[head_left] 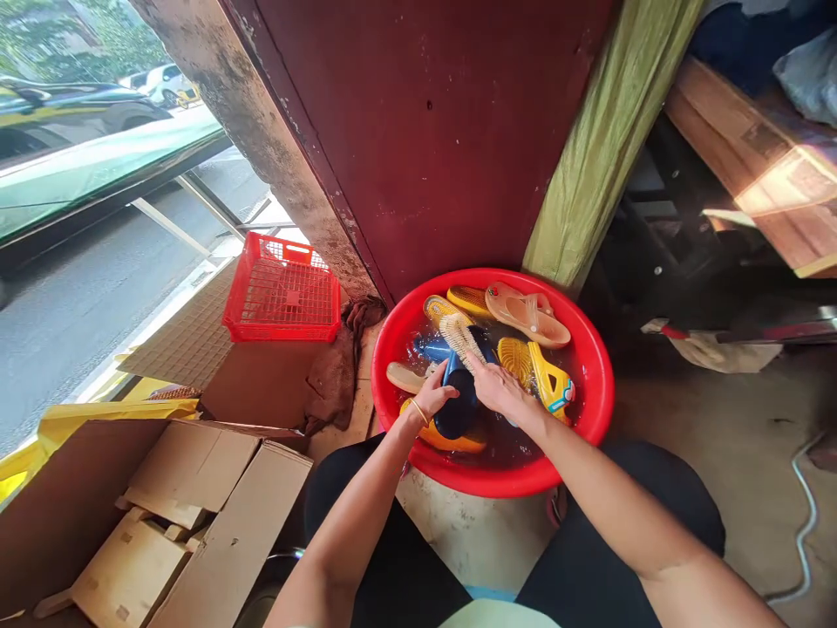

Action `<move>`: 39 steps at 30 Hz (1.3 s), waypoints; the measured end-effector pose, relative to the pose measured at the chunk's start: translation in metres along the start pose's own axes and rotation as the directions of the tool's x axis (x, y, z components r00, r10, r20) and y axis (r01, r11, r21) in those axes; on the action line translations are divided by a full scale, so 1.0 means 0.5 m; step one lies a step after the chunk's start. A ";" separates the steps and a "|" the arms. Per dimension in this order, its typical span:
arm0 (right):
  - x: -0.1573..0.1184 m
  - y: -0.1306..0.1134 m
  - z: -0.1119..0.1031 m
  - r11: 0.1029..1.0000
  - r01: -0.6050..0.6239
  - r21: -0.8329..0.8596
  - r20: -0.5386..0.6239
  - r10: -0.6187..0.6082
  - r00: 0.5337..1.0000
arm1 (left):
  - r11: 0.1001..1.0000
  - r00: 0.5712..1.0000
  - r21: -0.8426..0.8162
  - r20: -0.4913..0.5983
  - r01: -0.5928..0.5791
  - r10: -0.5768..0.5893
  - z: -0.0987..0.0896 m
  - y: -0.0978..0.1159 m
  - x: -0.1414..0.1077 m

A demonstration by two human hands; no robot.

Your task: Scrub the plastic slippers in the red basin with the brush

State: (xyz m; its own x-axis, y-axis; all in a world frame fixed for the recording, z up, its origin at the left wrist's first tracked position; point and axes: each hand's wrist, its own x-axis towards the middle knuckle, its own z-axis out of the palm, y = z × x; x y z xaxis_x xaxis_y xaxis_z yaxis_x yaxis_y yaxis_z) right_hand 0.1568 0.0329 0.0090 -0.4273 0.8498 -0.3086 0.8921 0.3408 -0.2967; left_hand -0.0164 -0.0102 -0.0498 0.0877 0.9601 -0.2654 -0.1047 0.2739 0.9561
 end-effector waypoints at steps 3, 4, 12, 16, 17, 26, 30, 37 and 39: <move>0.011 0.003 -0.011 0.999 -0.049 0.023 -0.007 0.050 0.999 | 0.986 0.996 -0.145 0.030 0.084 -0.081 0.026 -0.004 -0.004; 0.009 0.005 -0.013 0.998 -0.059 0.022 -0.015 0.060 0.998 | 0.983 0.997 -0.168 0.000 0.075 -0.076 0.035 -0.009 -0.002; -0.051 -0.001 0.025 0.987 0.085 -0.139 -0.021 -0.089 0.996 | 0.997 0.960 -0.055 -0.279 -0.052 0.035 0.080 -0.040 0.058; -0.036 0.014 0.024 0.990 0.059 -0.125 -0.055 -0.066 0.996 | 0.978 0.971 -0.199 -0.217 0.056 -0.100 0.074 -0.016 0.056; -0.035 0.018 0.017 0.994 0.088 -0.072 -0.073 -0.094 0.993 | 0.970 0.975 -0.233 -0.190 0.072 -0.118 0.071 -0.004 0.052; -0.176 0.044 -0.028 0.963 0.261 0.073 0.076 -0.266 0.961 | 0.960 0.941 -0.270 -0.337 -0.080 -0.016 0.042 0.072 0.014; -0.163 0.041 -0.029 0.973 0.213 0.086 0.102 -0.221 0.970 | 0.976 0.903 -0.066 -0.396 -0.209 0.166 0.066 0.040 0.001; -0.014 0.042 -0.056 0.962 -0.124 0.241 -0.080 0.147 0.986 | 0.983 0.968 0.045 -0.168 -0.180 0.185 0.138 -0.043 -0.048; -0.007 0.041 -0.053 0.958 -0.108 0.267 -0.062 0.129 0.990 | 0.989 0.969 0.000 -0.199 -0.148 0.145 0.136 -0.039 -0.049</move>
State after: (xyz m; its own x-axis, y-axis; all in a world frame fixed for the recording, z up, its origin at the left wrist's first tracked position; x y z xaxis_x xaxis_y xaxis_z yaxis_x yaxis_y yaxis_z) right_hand 0.1803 0.0476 0.0277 -0.2988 0.9099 -0.2877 0.8612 0.1272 -0.4921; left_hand 0.0508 -0.0431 -0.0537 -0.1270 0.9815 -0.1432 -0.1169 0.1285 0.9848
